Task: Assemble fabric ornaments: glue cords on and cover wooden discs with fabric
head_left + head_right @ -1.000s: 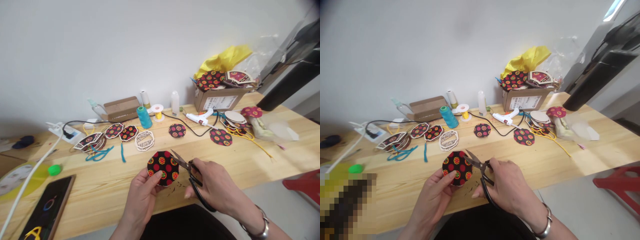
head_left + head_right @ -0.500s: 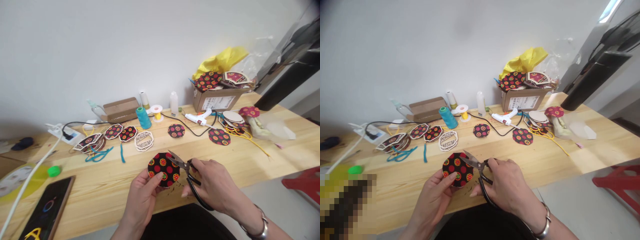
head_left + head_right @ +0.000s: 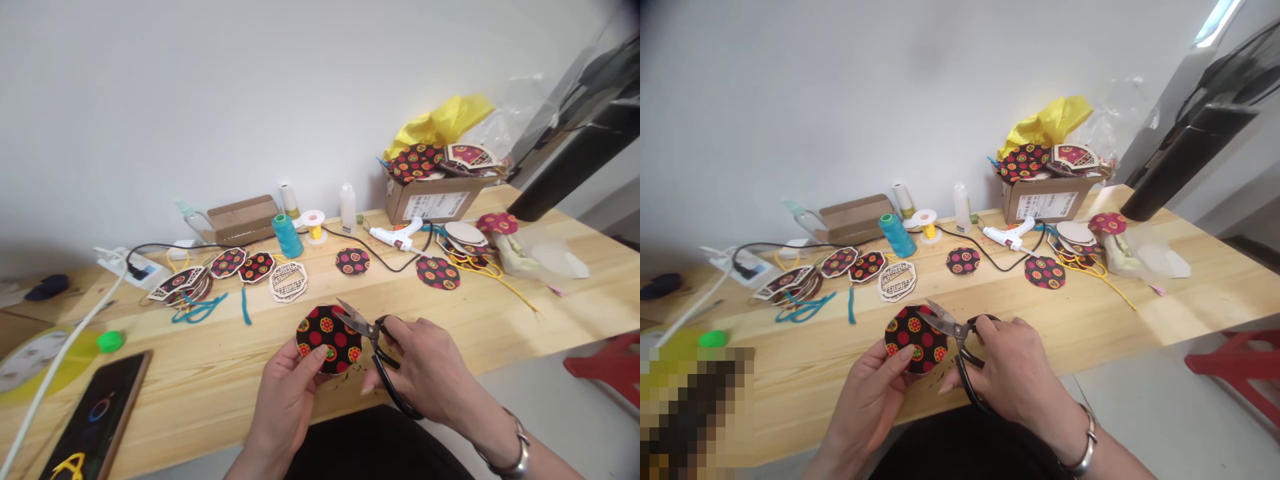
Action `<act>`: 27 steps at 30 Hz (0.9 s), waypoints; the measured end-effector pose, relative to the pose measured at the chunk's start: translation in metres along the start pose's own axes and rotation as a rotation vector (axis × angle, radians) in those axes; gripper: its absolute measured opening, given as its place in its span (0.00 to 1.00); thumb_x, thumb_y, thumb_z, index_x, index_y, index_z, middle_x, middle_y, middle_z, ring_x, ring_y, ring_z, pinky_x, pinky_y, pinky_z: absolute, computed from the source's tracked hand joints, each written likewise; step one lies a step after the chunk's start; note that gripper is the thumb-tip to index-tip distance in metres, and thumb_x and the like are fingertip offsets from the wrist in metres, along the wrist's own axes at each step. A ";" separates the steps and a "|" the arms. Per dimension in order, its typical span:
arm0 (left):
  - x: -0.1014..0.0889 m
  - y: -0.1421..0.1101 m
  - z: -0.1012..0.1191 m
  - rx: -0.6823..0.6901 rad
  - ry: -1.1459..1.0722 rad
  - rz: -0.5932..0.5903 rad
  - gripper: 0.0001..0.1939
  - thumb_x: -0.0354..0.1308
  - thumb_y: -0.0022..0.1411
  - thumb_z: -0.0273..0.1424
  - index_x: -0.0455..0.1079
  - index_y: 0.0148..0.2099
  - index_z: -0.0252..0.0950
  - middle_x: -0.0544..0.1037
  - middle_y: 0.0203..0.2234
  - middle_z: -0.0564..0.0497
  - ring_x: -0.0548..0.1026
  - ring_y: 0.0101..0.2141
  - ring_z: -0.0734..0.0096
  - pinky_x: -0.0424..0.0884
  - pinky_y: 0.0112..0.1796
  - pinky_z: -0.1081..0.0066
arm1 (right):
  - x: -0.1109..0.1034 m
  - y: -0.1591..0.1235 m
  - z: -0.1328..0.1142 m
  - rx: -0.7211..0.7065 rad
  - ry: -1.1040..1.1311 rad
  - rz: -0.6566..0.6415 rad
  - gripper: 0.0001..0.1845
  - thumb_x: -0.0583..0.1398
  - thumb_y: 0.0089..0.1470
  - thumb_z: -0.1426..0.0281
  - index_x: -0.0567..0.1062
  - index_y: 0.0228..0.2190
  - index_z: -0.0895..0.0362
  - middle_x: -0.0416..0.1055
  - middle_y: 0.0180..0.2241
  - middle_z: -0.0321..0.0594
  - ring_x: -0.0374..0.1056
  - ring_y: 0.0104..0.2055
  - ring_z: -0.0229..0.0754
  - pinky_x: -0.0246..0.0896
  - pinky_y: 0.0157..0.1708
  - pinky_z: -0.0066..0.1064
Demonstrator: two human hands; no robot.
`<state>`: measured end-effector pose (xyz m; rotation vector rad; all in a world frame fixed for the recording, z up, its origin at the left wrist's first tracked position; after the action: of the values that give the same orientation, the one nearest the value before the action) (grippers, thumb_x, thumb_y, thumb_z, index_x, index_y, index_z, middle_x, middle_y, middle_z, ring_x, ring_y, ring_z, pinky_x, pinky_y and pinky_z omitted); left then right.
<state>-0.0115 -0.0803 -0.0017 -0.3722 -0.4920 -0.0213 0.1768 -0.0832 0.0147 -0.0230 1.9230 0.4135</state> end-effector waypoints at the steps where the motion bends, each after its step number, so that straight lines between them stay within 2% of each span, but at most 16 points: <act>1: 0.000 0.000 0.000 0.003 -0.002 0.001 0.11 0.67 0.52 0.30 0.77 0.40 0.35 0.82 0.35 0.46 0.79 0.34 0.64 0.75 0.35 0.68 | 0.000 0.000 0.000 0.002 0.002 0.005 0.23 0.58 0.48 0.47 0.66 0.23 0.55 0.66 0.15 0.34 0.63 0.19 0.38 0.45 0.21 0.28; 15: 0.001 -0.001 0.000 0.034 -0.001 0.010 0.13 0.67 0.50 0.30 0.77 0.40 0.34 0.81 0.35 0.44 0.79 0.35 0.62 0.75 0.36 0.65 | 0.003 -0.004 0.003 0.014 -0.055 0.093 0.24 0.59 0.46 0.47 0.67 0.20 0.55 0.64 0.13 0.33 0.60 0.18 0.36 0.42 0.21 0.28; 24: 0.000 0.003 -0.002 0.026 -0.026 0.004 0.10 0.67 0.51 0.29 0.77 0.39 0.34 0.81 0.36 0.45 0.79 0.34 0.63 0.75 0.35 0.66 | 0.005 -0.003 0.006 -0.031 -0.042 0.181 0.25 0.56 0.51 0.48 0.68 0.18 0.56 0.64 0.12 0.34 0.60 0.16 0.35 0.43 0.20 0.27; 27: 0.000 0.003 -0.002 0.022 -0.042 0.006 0.10 0.66 0.52 0.28 0.77 0.40 0.35 0.82 0.36 0.46 0.79 0.35 0.64 0.75 0.36 0.68 | 0.004 -0.002 0.006 0.001 -0.018 0.149 0.26 0.55 0.53 0.48 0.66 0.16 0.56 0.65 0.12 0.34 0.61 0.15 0.35 0.43 0.20 0.27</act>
<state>-0.0100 -0.0782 -0.0042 -0.3527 -0.5323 -0.0025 0.1811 -0.0826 0.0080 0.1245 1.9134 0.5106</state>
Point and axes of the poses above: each hand's wrist, its own y-axis towards the middle knuckle, its own x-axis out of the palm, z = x × y, the point moved 1 cm from there along y, towards the middle knuckle
